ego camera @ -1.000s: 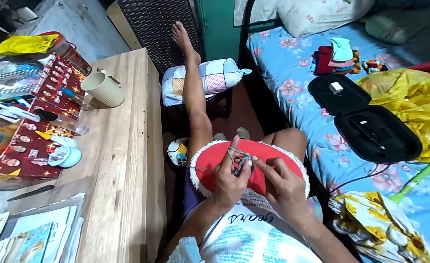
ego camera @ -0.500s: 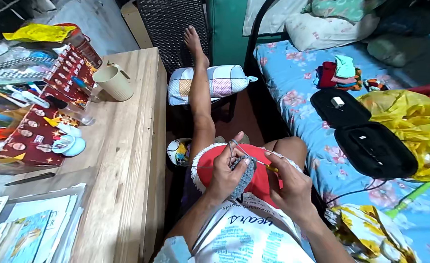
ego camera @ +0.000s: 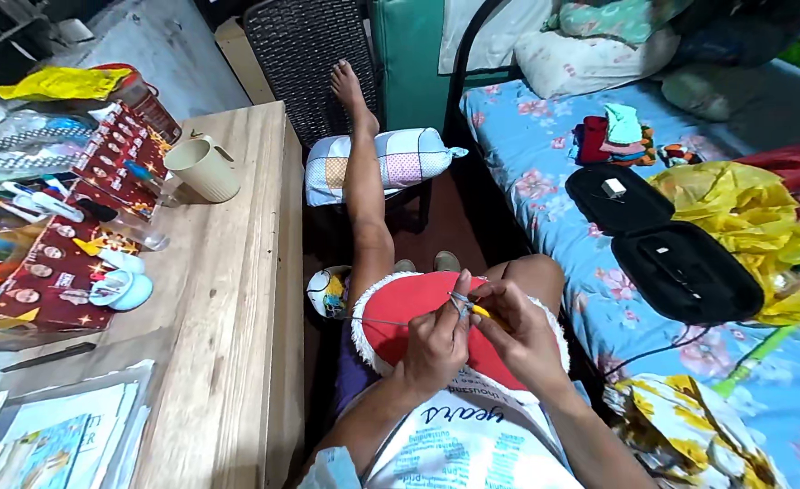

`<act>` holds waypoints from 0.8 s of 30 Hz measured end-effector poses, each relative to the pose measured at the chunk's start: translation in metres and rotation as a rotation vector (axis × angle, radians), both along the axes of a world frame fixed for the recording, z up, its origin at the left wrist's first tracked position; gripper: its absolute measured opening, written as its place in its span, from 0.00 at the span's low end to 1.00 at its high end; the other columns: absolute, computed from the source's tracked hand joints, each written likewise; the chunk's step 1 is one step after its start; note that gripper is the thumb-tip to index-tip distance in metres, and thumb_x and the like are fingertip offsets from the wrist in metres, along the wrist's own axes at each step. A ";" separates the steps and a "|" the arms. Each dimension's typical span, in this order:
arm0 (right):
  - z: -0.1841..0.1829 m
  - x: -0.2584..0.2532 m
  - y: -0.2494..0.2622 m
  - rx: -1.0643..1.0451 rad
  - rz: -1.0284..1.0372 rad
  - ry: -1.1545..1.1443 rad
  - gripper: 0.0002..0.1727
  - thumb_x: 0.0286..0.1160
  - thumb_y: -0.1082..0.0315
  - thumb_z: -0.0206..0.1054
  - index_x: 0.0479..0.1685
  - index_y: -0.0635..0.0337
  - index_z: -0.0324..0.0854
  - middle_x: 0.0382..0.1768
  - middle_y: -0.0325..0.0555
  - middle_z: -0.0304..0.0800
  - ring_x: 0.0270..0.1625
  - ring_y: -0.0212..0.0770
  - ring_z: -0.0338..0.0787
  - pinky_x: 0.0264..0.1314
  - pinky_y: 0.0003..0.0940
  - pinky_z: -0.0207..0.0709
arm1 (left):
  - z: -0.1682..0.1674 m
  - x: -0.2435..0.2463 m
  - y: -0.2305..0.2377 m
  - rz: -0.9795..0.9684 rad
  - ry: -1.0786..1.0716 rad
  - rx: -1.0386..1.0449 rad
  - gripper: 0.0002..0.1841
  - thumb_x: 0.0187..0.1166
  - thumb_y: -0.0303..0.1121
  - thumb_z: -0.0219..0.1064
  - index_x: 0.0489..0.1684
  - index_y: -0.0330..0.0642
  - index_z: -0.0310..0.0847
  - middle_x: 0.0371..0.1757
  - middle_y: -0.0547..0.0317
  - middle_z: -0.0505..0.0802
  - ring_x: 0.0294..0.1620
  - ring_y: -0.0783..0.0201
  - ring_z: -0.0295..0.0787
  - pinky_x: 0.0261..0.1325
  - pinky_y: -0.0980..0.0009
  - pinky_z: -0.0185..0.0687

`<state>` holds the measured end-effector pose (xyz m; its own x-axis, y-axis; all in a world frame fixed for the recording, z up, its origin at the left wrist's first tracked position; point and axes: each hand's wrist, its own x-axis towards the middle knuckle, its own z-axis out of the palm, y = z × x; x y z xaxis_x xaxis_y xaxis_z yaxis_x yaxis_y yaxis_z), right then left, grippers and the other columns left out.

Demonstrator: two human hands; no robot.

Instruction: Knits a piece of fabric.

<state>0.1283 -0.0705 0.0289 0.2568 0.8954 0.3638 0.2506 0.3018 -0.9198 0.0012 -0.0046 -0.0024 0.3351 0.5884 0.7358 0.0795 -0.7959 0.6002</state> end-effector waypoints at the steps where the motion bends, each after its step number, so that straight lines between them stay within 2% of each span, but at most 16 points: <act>1: 0.003 0.002 0.003 -0.041 0.066 0.178 0.17 0.68 0.79 0.66 0.57 0.66 0.76 0.40 0.35 0.89 0.33 0.20 0.85 0.33 0.14 0.79 | 0.000 -0.001 0.001 -0.011 -0.035 -0.003 0.22 0.79 0.24 0.64 0.69 0.17 0.77 0.34 0.44 0.94 0.31 0.70 0.90 0.41 0.79 0.85; 3: 0.004 0.006 0.007 -0.093 0.204 0.546 0.21 0.64 0.81 0.68 0.58 0.58 0.74 0.37 0.34 0.89 0.24 0.21 0.80 0.21 0.14 0.70 | 0.005 -0.005 0.003 -0.111 -0.139 -0.085 0.21 0.83 0.25 0.64 0.71 0.20 0.76 0.45 0.47 0.96 0.47 0.74 0.94 0.56 0.78 0.87; 4: 0.001 0.006 0.007 -0.081 0.241 0.630 0.22 0.64 0.81 0.69 0.58 0.56 0.75 0.38 0.35 0.91 0.24 0.21 0.81 0.20 0.14 0.70 | 0.007 -0.006 0.004 -0.156 -0.191 -0.127 0.21 0.83 0.26 0.64 0.71 0.22 0.76 0.48 0.50 0.96 0.50 0.76 0.93 0.58 0.78 0.87; 5: -0.003 0.004 0.006 -0.044 0.231 0.618 0.22 0.64 0.80 0.70 0.58 0.55 0.76 0.39 0.35 0.92 0.25 0.21 0.82 0.22 0.14 0.71 | 0.010 -0.007 0.004 -0.186 -0.224 -0.155 0.20 0.83 0.26 0.64 0.71 0.24 0.76 0.48 0.52 0.96 0.51 0.77 0.93 0.59 0.78 0.86; 7: -0.012 -0.001 0.003 0.090 0.108 0.380 0.20 0.67 0.77 0.70 0.60 0.56 0.77 0.41 0.31 0.91 0.34 0.20 0.86 0.34 0.14 0.79 | 0.014 -0.011 0.006 -0.214 -0.234 -0.178 0.21 0.82 0.25 0.64 0.71 0.23 0.77 0.48 0.53 0.96 0.50 0.78 0.92 0.59 0.79 0.86; 9: -0.021 -0.001 0.001 0.227 -0.033 0.057 0.13 0.74 0.74 0.69 0.55 0.62 0.79 0.42 0.33 0.90 0.40 0.19 0.88 0.43 0.14 0.83 | 0.016 -0.014 0.007 -0.250 -0.229 -0.193 0.20 0.82 0.24 0.64 0.71 0.23 0.77 0.46 0.52 0.96 0.47 0.78 0.93 0.56 0.78 0.87; 11: -0.026 0.001 0.002 0.327 -0.124 -0.197 0.07 0.78 0.72 0.66 0.47 0.67 0.81 0.39 0.42 0.87 0.39 0.19 0.86 0.43 0.11 0.81 | 0.019 -0.019 0.012 -0.316 -0.222 -0.229 0.20 0.83 0.25 0.63 0.71 0.24 0.77 0.44 0.54 0.96 0.45 0.77 0.93 0.54 0.76 0.89; 13: -0.026 0.004 0.003 0.376 -0.164 -0.331 0.06 0.76 0.73 0.64 0.44 0.67 0.82 0.36 0.46 0.85 0.36 0.21 0.83 0.39 0.10 0.77 | 0.022 -0.024 0.018 -0.381 -0.207 -0.271 0.20 0.84 0.26 0.61 0.72 0.26 0.78 0.41 0.56 0.95 0.42 0.77 0.91 0.51 0.77 0.88; 18: -0.029 0.009 0.003 0.422 -0.125 -0.427 0.05 0.78 0.74 0.63 0.44 0.65 0.82 0.35 0.48 0.83 0.35 0.27 0.82 0.37 0.12 0.74 | 0.024 -0.035 0.027 -0.584 -0.259 -0.524 0.21 0.81 0.22 0.59 0.72 0.27 0.79 0.34 0.65 0.94 0.34 0.77 0.89 0.44 0.77 0.88; 21: -0.031 0.013 0.001 0.405 -0.059 -0.408 0.04 0.79 0.73 0.62 0.44 0.64 0.81 0.36 0.47 0.83 0.36 0.25 0.82 0.38 0.11 0.74 | 0.023 -0.037 0.031 -0.673 -0.305 -0.674 0.22 0.76 0.19 0.59 0.70 0.28 0.80 0.33 0.69 0.94 0.31 0.78 0.88 0.41 0.78 0.87; 24: -0.030 0.013 -0.003 0.343 -0.003 -0.276 0.05 0.79 0.73 0.64 0.45 0.64 0.81 0.38 0.44 0.84 0.37 0.21 0.82 0.39 0.09 0.76 | 0.024 -0.036 0.031 -0.710 -0.264 -0.700 0.23 0.75 0.18 0.59 0.72 0.27 0.77 0.34 0.68 0.93 0.32 0.78 0.88 0.42 0.77 0.87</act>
<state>0.1412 -0.0733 -0.0016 0.1109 0.7098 0.6956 0.4746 0.5771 -0.6646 -0.0352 0.0264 0.0219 0.6501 0.6432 0.4046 -0.4736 -0.0734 0.8777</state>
